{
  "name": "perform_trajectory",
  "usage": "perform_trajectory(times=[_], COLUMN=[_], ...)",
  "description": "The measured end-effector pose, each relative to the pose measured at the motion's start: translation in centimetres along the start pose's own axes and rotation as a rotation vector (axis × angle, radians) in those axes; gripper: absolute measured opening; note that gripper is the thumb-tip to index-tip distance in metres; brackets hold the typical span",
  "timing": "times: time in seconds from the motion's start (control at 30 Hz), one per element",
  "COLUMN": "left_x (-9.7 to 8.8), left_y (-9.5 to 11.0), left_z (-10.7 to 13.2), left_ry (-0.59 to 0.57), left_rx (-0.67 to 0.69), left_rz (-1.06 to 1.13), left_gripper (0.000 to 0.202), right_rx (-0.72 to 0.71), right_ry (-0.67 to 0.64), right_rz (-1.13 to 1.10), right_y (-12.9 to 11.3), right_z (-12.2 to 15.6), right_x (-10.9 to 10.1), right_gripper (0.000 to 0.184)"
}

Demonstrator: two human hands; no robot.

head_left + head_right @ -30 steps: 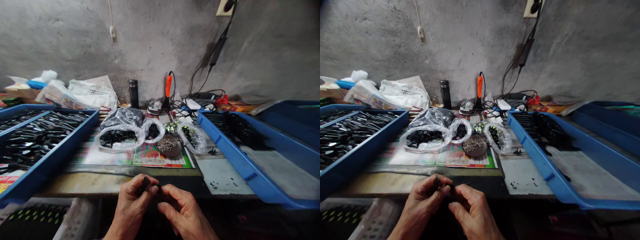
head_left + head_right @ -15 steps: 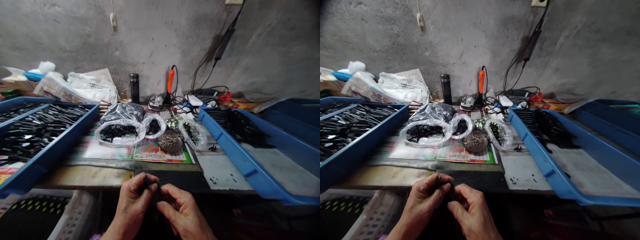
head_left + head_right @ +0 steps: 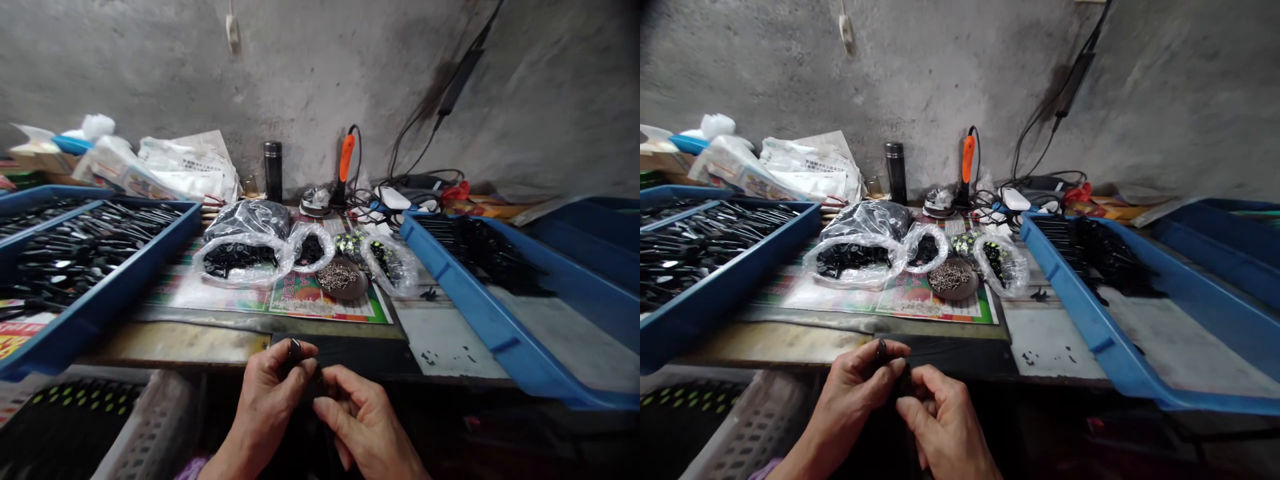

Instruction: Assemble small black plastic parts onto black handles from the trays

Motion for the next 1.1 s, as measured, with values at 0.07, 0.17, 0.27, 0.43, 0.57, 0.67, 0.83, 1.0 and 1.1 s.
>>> perform_trajectory(times=[0.07,0.17,0.27,0.43,0.57,0.67,0.83,1.0,1.1], left_x=[0.0,-0.1,-0.3,-0.8,-0.9,-0.9,-0.5,-0.1,0.1], left_y=[0.0,0.0,-0.1,-0.1,-0.1,0.0,-0.3,-0.7,-0.9], left_z=[0.2,0.6,1.2,2.0,2.4,2.4,2.5,2.6,2.6], left_ry=[-0.008,-0.013,0.000,-0.027,-0.046,-0.016,-0.009,0.010,0.026], left_rx=[-0.035,-0.044,-0.087,-0.117,-0.083,-0.015,-0.133,-0.233,-0.247], left_rz=[0.016,0.063,0.157,0.197,0.189,0.156,0.210,0.295,0.311], left_gripper=[0.031,0.037,0.037,0.035,0.035,0.033,0.032,0.033,0.038], right_rx=[0.022,0.041,0.035,0.020,0.014,-0.010,0.000,-0.050,-0.078], right_ry=[-0.018,-0.017,-0.004,0.012,0.013,0.025,0.061,0.056,0.052], right_rz=[-0.018,-0.026,-0.055,-0.100,-0.100,-0.114,-0.103,-0.094,-0.084], right_y=[0.1,0.4,0.6,0.7,0.7,0.8,0.7,0.5,0.9], right_z=[0.0,0.0,-0.1,-0.4,-0.4,-0.2,-0.1,-0.1,-0.2], right_x=[0.0,-0.1,-0.2,-0.2,-0.1,-0.1,0.0,0.0,0.0], right_gripper=[0.023,0.024,0.026,0.037,0.040,0.040,0.048,0.046,0.047])
Point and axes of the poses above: each hand's wrist, its own z-axis away from the middle knuckle, its own x-axis out of the palm, y = z × x, the point moved 1 cm from there along -z, towards the middle knuckle, and after that the axes turned 15 degrees about x, right-handed, at the moved point
